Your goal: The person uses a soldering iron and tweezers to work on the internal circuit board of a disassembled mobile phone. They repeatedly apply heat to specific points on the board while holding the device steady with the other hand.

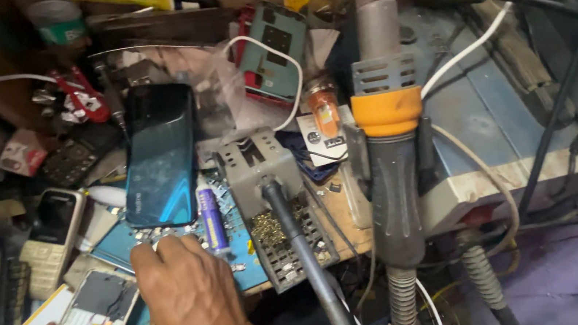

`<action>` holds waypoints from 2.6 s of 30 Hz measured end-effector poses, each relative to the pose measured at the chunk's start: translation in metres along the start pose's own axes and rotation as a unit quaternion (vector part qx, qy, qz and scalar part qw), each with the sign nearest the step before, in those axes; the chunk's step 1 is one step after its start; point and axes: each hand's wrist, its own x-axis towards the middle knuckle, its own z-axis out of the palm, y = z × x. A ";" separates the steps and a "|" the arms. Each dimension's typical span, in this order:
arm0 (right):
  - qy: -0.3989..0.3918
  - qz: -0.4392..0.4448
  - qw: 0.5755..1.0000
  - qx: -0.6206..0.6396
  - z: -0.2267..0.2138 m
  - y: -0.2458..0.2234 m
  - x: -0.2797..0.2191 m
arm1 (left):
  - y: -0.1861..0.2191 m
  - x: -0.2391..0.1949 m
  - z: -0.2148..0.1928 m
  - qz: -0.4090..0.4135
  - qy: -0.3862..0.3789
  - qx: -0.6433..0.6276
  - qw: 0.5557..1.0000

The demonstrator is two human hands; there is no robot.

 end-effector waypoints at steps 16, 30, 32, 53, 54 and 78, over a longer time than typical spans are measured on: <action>0.122 0.121 0.919 0.356 -0.017 -0.002 -0.024 | -0.029 0.094 0.238 0.272 0.355 0.230 0.864; 0.120 0.122 0.843 0.510 0.002 0.016 -0.046 | -0.019 0.124 0.271 0.258 0.396 0.244 0.847; 0.129 0.107 0.838 0.519 0.008 0.015 -0.044 | -0.019 0.122 0.268 0.256 0.406 0.228 0.847; 0.115 0.078 0.944 0.299 0.017 -0.002 -0.040 | -0.017 0.122 0.264 0.232 0.420 0.247 0.842; 0.116 0.071 0.951 0.278 0.017 -0.003 -0.040 | -0.017 0.122 0.264 0.234 0.416 0.248 0.843; 0.132 0.031 0.971 0.196 0.015 -0.006 -0.036 | -0.018 0.116 0.262 0.232 0.387 0.254 0.855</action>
